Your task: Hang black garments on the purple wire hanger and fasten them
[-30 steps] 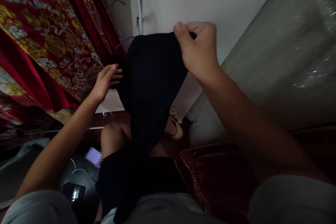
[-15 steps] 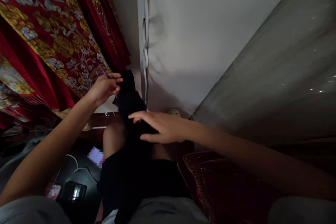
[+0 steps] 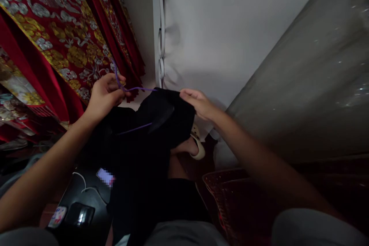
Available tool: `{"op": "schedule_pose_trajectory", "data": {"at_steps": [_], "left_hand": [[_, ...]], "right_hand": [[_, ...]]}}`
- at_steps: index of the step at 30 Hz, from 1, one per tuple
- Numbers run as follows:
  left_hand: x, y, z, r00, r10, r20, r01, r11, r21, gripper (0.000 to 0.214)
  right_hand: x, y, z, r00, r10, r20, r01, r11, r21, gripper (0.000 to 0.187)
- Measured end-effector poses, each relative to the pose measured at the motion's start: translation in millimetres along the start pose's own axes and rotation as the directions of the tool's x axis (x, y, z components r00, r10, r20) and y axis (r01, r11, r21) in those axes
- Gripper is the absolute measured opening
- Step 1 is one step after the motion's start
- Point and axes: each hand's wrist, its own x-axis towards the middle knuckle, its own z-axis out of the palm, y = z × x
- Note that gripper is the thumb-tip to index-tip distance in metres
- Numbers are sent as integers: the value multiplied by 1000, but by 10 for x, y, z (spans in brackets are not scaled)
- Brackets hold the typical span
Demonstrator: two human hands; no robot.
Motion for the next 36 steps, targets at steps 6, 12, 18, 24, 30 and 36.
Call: {"op": "schedule_pose_trajectory", "data": {"at_steps": [6, 12, 18, 24, 30, 36], "left_hand": [[-163, -42, 82, 827, 513, -231, -405, 828, 389, 39], [-456, -241, 449, 849, 366, 381, -527, 628, 573, 50], [-368, -598, 873, 919, 0, 395, -293, 671, 681, 57], [-816, -748, 1010, 928, -27, 372, -209, 789, 578, 23], [-1341, -777, 1348, 985, -9, 172, -35, 968, 250, 7], [-1634, -729, 1947, 952, -256, -169, 211, 947, -242, 70]], "right_hand": [[-69, -241, -325, 813, -165, -558, 250, 965, 79, 41], [-34, -239, -609, 672, -186, -717, 323, 945, 57, 30], [-34, -278, -506, 780, -199, -593, 243, 970, -6, 36], [-231, -263, -676, 733, -206, -648, 121, 977, -173, 33], [-561, -152, -57, 672, -513, -534, 100, 778, -621, 34], [-1226, 371, 974, 928, -154, -340, 82, 973, -215, 30]]}}
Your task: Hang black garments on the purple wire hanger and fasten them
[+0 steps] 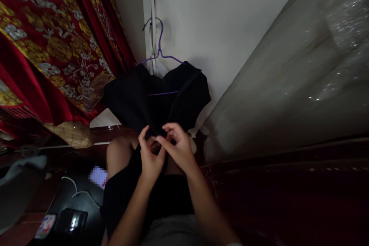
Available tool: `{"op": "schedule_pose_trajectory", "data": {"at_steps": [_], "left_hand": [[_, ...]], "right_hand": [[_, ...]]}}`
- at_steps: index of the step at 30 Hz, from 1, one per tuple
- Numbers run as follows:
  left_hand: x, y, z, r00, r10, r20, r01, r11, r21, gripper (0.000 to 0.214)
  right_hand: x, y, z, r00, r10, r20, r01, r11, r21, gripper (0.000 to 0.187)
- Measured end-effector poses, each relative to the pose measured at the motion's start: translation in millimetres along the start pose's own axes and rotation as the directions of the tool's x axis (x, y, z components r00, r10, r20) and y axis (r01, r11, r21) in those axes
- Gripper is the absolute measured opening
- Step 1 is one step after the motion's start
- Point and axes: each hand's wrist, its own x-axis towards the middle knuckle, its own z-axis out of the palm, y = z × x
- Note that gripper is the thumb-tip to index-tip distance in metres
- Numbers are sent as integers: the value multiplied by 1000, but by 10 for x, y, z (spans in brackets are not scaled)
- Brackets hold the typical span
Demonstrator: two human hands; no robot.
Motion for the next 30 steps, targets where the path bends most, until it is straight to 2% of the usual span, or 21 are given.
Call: {"op": "schedule_pose_trajectory", "data": {"at_steps": [1, 3, 4, 6, 8, 9, 12, 14, 20, 25, 30], "left_hand": [[-68, -27, 72, 996, -46, -70, 39, 995, -89, 72], [-176, -65, 161, 984, -103, -148, 71, 975, -210, 53], [-206, -71, 175, 981, -112, -159, 71, 968, -243, 40], [-215, -54, 157, 982, -111, -154, 64, 957, -282, 24], [-178, -8, 106, 985, -106, -138, 59, 950, -306, 20], [-156, 20, 79, 987, -100, -128, 56, 949, -310, 19], [-123, 80, 16, 994, -50, -100, 19, 956, -293, 16], [-134, 87, -13, 995, -7, -97, -19, 964, -266, 15], [-174, 46, -82, 988, 87, -124, -112, 970, -215, 13], [-188, 48, -92, 994, 81, -76, -96, 970, -221, 13], [-207, 55, -73, 993, 83, -81, -97, 975, -199, 14]], "right_hand": [[-116, 68, 45, 999, 43, 4, -43, 999, 29, 28], [-248, 175, 41, 996, 82, -17, -81, 994, 75, 24], [-269, 205, 2, 996, 85, -4, -84, 991, 102, 22], [-251, 214, -105, 993, 63, 96, -77, 986, 147, 21], [-210, 179, -193, 984, -1, 177, -27, 987, 157, 25], [-197, 157, -215, 984, -41, 174, 17, 990, 139, 25], [-212, 122, -191, 982, -174, 75, 173, 985, 23, 26], [-247, 129, -136, 973, -231, 33, 231, 972, -29, 26], [-279, 157, -49, 962, -272, -27, 272, 962, 3, 23], [-292, 127, -8, 954, -289, -85, 290, 957, 4, 21], [-274, 106, 67, 900, -406, -161, 398, 914, -83, 19]]}}
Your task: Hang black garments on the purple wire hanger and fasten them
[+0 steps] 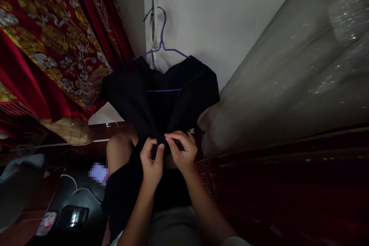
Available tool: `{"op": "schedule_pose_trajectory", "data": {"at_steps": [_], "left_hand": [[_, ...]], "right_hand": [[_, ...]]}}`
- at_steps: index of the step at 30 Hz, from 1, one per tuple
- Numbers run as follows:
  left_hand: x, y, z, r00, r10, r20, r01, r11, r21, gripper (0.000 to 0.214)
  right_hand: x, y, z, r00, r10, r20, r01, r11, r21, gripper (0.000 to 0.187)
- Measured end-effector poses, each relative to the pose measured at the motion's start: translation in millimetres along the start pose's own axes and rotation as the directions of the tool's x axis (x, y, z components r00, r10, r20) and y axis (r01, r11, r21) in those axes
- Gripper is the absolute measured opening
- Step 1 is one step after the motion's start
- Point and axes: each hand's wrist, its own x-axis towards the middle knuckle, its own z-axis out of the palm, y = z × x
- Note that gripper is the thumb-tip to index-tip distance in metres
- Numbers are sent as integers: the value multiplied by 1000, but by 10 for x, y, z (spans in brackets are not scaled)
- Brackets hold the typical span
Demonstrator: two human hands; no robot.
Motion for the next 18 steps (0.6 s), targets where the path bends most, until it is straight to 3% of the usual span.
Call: {"op": "schedule_pose_trajectory", "data": {"at_steps": [5, 8, 13, 18], "left_hand": [[20, 8, -23, 998, -60, 32, 58, 997, 48, 13], [49, 21, -46, 993, -89, 77, 84, 994, 74, 13], [48, 57, -41, 990, -112, 86, 104, 990, 94, 14], [24, 118, -32, 989, -127, 72, 121, 990, 73, 16]], "right_hand": [[97, 146, -25, 987, -112, 111, 126, 983, -131, 12], [230, 255, -124, 943, -183, 277, 237, 955, -176, 10], [557, 295, -299, 759, -352, 547, 497, 856, -140, 13], [790, 359, -303, 598, -486, 638, 651, 759, -33, 18]]}}
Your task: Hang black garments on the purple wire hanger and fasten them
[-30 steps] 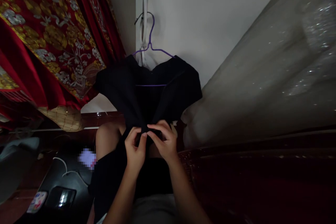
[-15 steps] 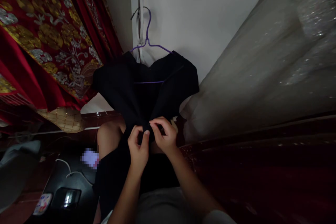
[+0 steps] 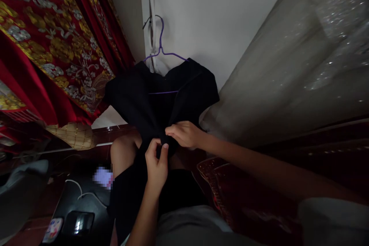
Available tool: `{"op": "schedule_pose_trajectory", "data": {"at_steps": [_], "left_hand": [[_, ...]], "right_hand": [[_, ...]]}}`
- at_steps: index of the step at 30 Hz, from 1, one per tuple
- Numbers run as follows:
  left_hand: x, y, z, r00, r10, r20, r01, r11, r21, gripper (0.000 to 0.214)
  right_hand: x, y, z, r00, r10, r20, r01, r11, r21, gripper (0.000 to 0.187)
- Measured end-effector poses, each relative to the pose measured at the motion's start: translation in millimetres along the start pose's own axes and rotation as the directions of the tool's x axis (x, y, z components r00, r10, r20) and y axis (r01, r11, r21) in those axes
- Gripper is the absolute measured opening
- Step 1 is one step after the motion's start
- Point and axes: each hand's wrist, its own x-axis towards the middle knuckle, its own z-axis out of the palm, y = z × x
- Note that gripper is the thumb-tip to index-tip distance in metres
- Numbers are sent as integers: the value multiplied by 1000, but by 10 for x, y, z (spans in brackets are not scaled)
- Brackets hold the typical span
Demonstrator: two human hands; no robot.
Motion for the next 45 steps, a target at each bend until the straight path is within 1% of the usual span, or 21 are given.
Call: {"op": "schedule_pose_trajectory", "data": {"at_steps": [2, 4, 7, 8, 10, 14, 18, 20, 23, 26, 27, 29, 31, 33, 34, 36, 38, 40, 42, 44, 45], "left_hand": [[5, 18, -23, 1000, 9, -12, -9, 1000, -12, 15], [20, 24, -59, 1000, 23, -21, -23, 1000, -14, 15], [48, 17, -115, 999, 33, -42, -33, 999, 9, 15], [56, 12, -127, 998, 32, -52, -31, 999, 15, 15], [64, 0, -135, 997, 26, -68, -25, 1000, 15, 14], [58, -18, -103, 997, 8, -77, -8, 1000, -3, 12], [48, -20, -66, 996, -11, -84, 10, 1000, -6, 13], [47, -17, -58, 997, -5, -82, 5, 1000, 2, 14], [48, -24, -56, 998, -3, -64, 4, 1000, 9, 16], [48, -58, -57, 998, -17, -58, 18, 1000, 13, 17], [47, -72, -56, 998, -16, -60, 18, 1000, 23, 17], [42, -97, -53, 999, -7, -53, 9, 999, 43, 16], [38, -111, -50, 999, 5, -34, -3, 999, 53, 15], [41, -110, -56, 1000, 14, -9, -13, 998, 56, 15], [47, -103, -63, 1000, 18, 4, -18, 998, 66, 16], [66, -81, -78, 999, 26, 32, -29, 994, 105, 17], [82, -55, -77, 998, 37, 54, -45, 986, 157, 16], [82, -40, -36, 996, 57, 66, -70, 972, 225, 15], [62, -48, 52, 992, 82, 94, -107, 948, 300, 13], [34, -72, 166, 983, 112, 145, -157, 922, 354, 13], [26, -80, 218, 977, 125, 173, -182, 912, 367, 13]], "right_hand": [[5, 87, 17, 997, -82, 12, 82, 997, 9, 21], [-5, 155, 30, 991, -117, 68, 116, 993, 19, 28], [-18, 168, 29, 975, -88, 205, 82, 996, 37, 40], [-19, 144, 26, 971, -76, 226, 69, 997, 42, 41], [-18, 68, 28, 977, -56, 206, 49, 998, 41, 39], [-7, -72, 66, 996, -73, 49, 70, 995, 71, 27], [1, -87, 106, 989, -124, -76, 128, 991, 41, 11], [-11, -80, 118, 991, -89, -102, 93, 995, 37, 5], [-56, -77, 124, 996, 27, -88, -22, 998, 67, 9], [-95, -56, 109, 994, 112, -10, -110, 990, 91, 16], [-100, -43, 102, 993, 114, 14, -115, 989, 91, 17], [-96, -19, 91, 996, 83, 35, -85, 994, 72, 17], [-78, -17, 91, 999, 47, 23, -48, 998, 31, 19], [-44, -40, 99, 998, 66, 22, -66, 998, -6, 19], [-17, -52, 99, 995, 100, 29, -100, 995, -21, 19], [73, -44, 74, 977, 208, 46, -205, 977, -56, 20], [229, 53, -3, 954, 300, 22, -296, 949, -112, 24], [459, 259, -130, 939, 335, -75, -343, 925, -165, 27], [734, 532, -277, 921, 326, -212, -365, 913, -181, 29], [993, 785, -398, 890, 319, -325, -381, 912, -149, 31], [1095, 876, -435, 876, 319, -362, -385, 914, -127, 32]]}}
